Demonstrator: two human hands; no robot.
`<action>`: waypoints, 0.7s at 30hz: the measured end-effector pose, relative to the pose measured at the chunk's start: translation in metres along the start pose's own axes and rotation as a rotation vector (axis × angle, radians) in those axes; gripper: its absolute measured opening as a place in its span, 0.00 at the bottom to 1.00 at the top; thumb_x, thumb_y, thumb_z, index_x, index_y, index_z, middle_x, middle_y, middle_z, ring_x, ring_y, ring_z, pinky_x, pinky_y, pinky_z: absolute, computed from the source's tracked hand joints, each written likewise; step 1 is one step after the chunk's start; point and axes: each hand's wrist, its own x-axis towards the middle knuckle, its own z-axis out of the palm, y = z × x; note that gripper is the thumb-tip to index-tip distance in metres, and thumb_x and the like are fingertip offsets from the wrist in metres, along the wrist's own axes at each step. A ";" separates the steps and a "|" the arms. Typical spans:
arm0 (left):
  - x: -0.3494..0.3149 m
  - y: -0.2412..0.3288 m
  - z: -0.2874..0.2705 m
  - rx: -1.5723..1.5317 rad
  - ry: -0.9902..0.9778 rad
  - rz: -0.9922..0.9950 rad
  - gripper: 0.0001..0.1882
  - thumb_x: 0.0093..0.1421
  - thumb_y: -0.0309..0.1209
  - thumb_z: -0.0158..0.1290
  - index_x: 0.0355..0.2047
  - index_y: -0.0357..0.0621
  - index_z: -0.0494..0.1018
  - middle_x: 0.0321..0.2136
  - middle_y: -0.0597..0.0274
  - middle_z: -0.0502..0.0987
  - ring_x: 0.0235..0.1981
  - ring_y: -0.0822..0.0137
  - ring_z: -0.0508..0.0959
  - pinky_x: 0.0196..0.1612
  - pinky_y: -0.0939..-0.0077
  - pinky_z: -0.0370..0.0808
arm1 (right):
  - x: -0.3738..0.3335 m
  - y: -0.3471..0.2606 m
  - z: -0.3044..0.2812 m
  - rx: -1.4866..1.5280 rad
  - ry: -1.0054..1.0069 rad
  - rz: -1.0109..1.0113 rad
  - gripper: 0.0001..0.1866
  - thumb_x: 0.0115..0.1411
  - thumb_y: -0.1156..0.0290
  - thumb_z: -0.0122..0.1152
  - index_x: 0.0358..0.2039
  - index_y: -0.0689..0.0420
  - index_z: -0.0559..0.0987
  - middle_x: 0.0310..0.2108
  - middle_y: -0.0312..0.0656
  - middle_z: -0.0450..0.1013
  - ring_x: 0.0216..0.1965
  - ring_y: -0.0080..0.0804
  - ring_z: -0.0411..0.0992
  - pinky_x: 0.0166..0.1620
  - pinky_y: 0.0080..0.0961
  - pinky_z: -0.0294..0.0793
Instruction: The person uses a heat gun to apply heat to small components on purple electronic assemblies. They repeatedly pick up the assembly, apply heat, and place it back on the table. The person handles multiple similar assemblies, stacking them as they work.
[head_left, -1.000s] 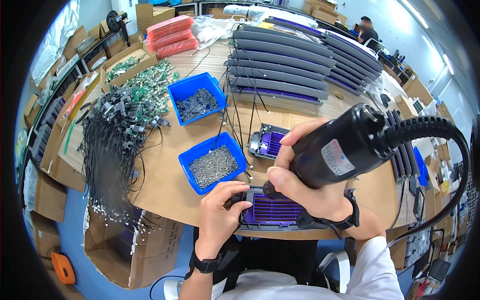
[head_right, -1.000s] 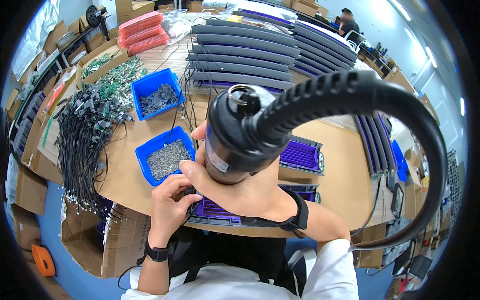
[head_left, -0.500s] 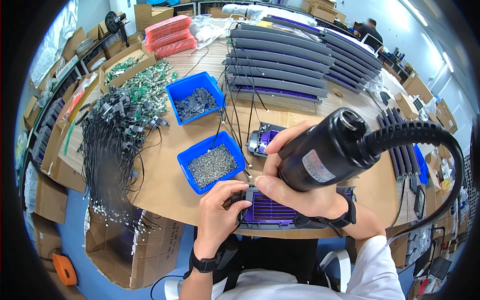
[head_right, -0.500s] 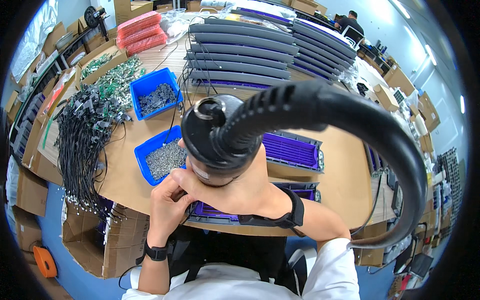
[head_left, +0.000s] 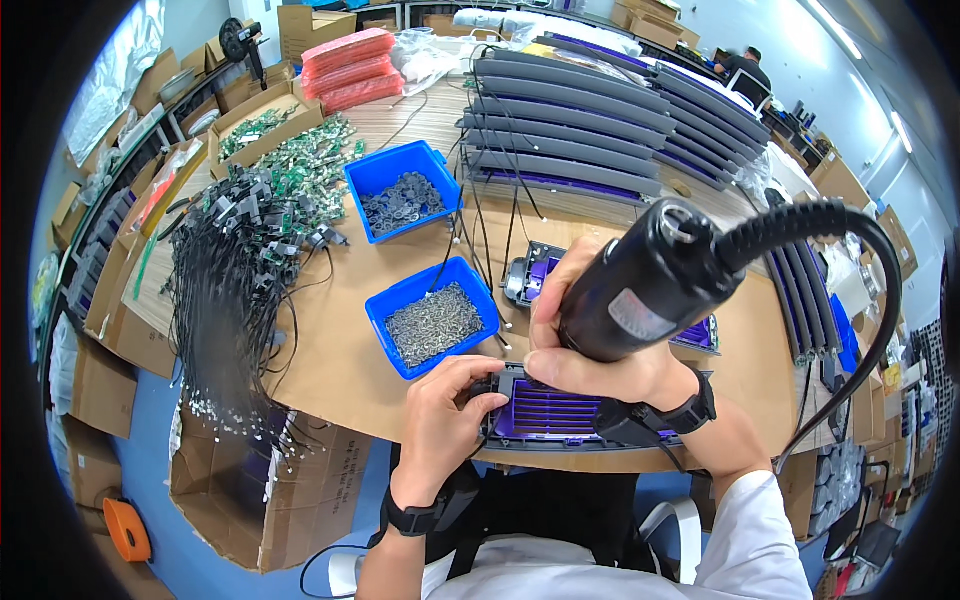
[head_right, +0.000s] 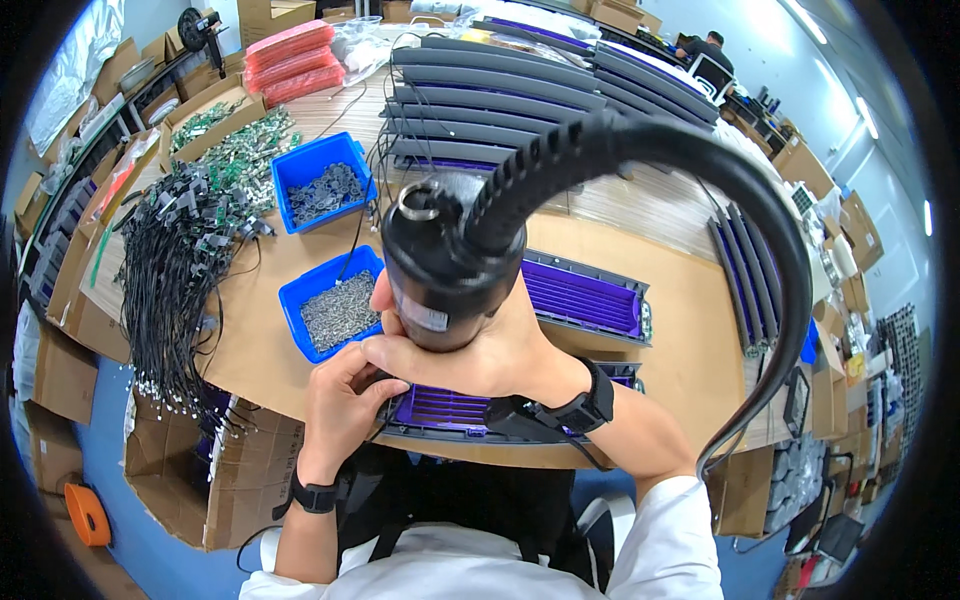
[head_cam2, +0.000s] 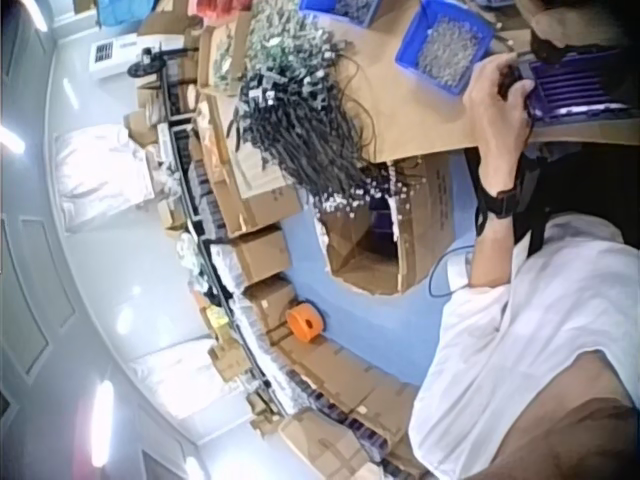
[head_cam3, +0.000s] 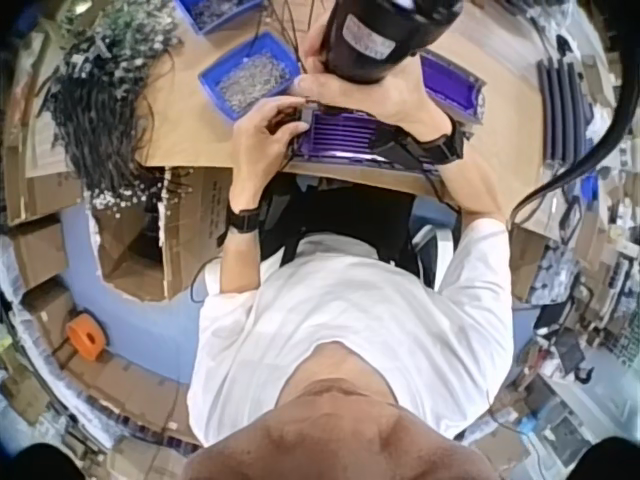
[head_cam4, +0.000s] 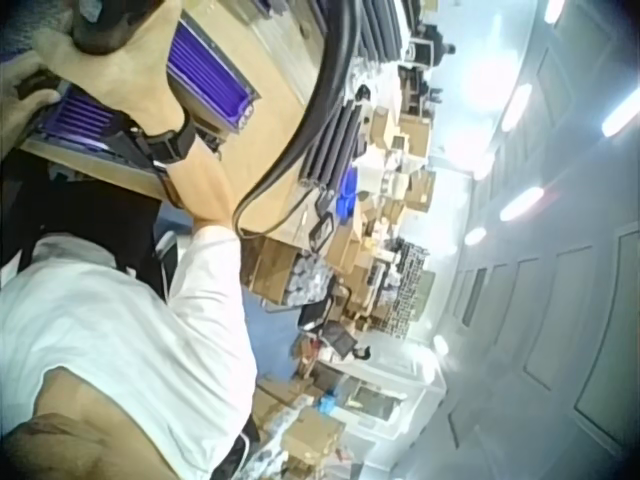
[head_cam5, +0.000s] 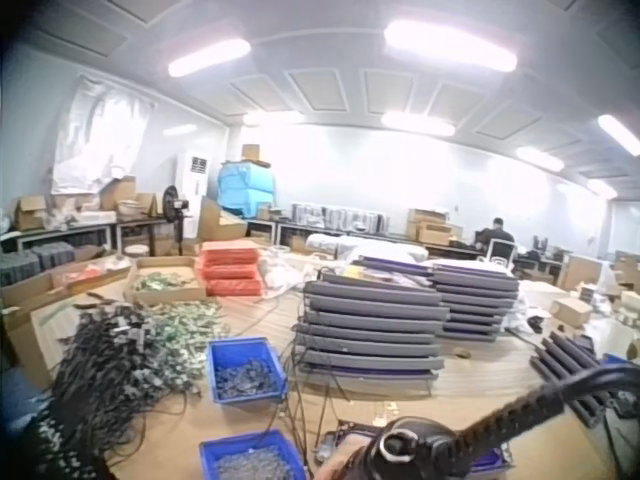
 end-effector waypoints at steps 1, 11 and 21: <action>-0.001 -0.001 0.000 -0.009 0.006 -0.005 0.17 0.45 0.17 0.62 0.38 0.38 0.77 0.35 0.57 0.79 0.33 0.66 0.79 0.36 0.76 0.76 | 0.000 0.000 0.001 -0.042 -0.021 -0.033 0.18 0.43 0.81 0.70 0.32 0.59 0.70 0.20 0.36 0.72 0.21 0.20 0.71 0.29 0.16 0.67; -0.003 0.000 0.000 0.023 0.026 0.031 0.17 0.45 0.17 0.62 0.38 0.37 0.77 0.35 0.54 0.79 0.34 0.62 0.79 0.40 0.73 0.76 | 0.004 -0.014 0.012 -0.004 0.188 0.060 0.21 0.47 0.83 0.64 0.40 0.63 0.66 0.18 0.39 0.69 0.19 0.24 0.69 0.27 0.20 0.69; -0.001 0.003 -0.002 0.096 0.024 0.077 0.17 0.45 0.16 0.63 0.39 0.37 0.78 0.36 0.56 0.79 0.35 0.65 0.80 0.40 0.76 0.77 | 0.028 0.022 0.028 0.100 0.318 -0.113 0.18 0.50 0.82 0.67 0.40 0.63 0.71 0.21 0.34 0.72 0.22 0.14 0.69 0.27 0.13 0.67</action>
